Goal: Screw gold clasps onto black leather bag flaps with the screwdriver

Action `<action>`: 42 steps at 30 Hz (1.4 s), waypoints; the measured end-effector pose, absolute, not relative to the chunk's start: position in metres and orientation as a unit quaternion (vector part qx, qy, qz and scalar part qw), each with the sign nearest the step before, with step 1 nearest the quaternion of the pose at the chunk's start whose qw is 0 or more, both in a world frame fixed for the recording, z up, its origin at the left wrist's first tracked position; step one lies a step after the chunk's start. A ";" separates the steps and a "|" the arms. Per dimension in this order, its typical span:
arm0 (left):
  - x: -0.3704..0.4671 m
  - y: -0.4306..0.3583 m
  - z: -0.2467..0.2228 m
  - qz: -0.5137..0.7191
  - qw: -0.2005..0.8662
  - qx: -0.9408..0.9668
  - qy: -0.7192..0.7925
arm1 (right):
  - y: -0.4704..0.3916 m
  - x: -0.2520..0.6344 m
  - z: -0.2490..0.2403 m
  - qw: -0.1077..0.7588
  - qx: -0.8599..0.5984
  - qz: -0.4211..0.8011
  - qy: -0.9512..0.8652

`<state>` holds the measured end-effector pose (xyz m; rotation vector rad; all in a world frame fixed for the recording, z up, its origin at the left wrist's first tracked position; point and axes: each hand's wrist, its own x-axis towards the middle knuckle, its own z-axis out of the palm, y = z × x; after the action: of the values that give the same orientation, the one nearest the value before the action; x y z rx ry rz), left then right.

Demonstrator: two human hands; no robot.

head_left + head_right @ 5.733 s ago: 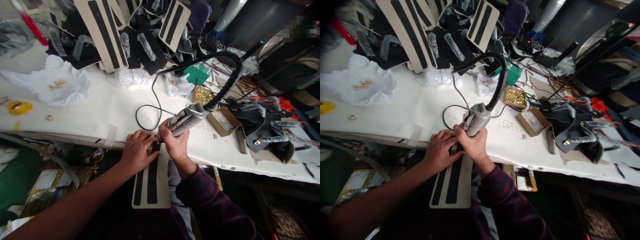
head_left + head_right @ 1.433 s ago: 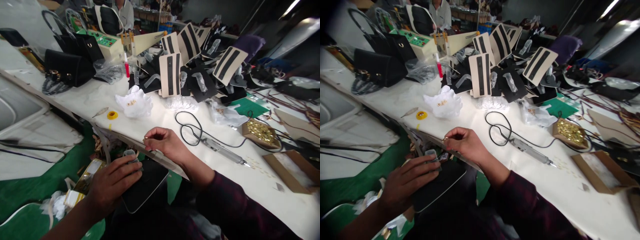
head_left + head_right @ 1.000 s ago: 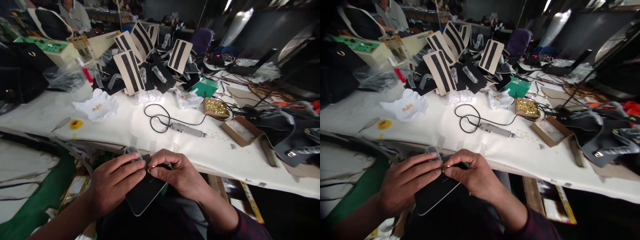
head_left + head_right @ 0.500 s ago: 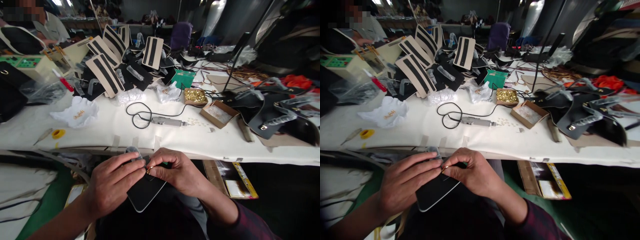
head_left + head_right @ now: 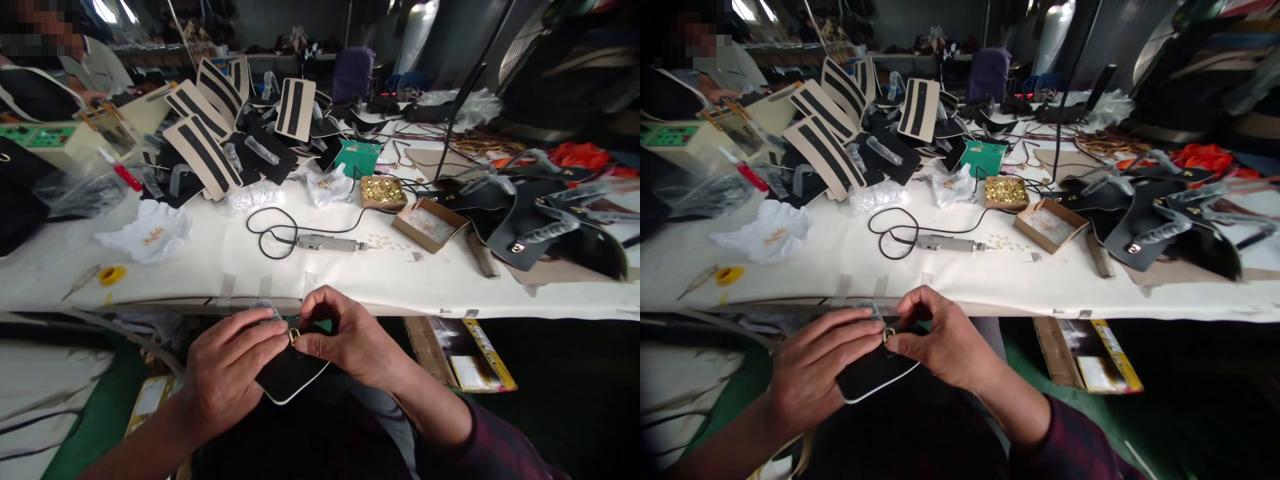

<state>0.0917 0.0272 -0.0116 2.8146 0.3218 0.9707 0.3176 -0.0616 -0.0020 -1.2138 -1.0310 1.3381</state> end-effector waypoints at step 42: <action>0.142 0.090 -0.036 0.161 0.624 0.666 0.375 | 0.033 0.371 -0.028 0.359 -0.528 0.702 -0.315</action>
<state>0.1419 0.0896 -0.0360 1.5296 0.8618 0.3690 0.3706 0.0327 -0.0280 -1.3626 -0.8117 1.8099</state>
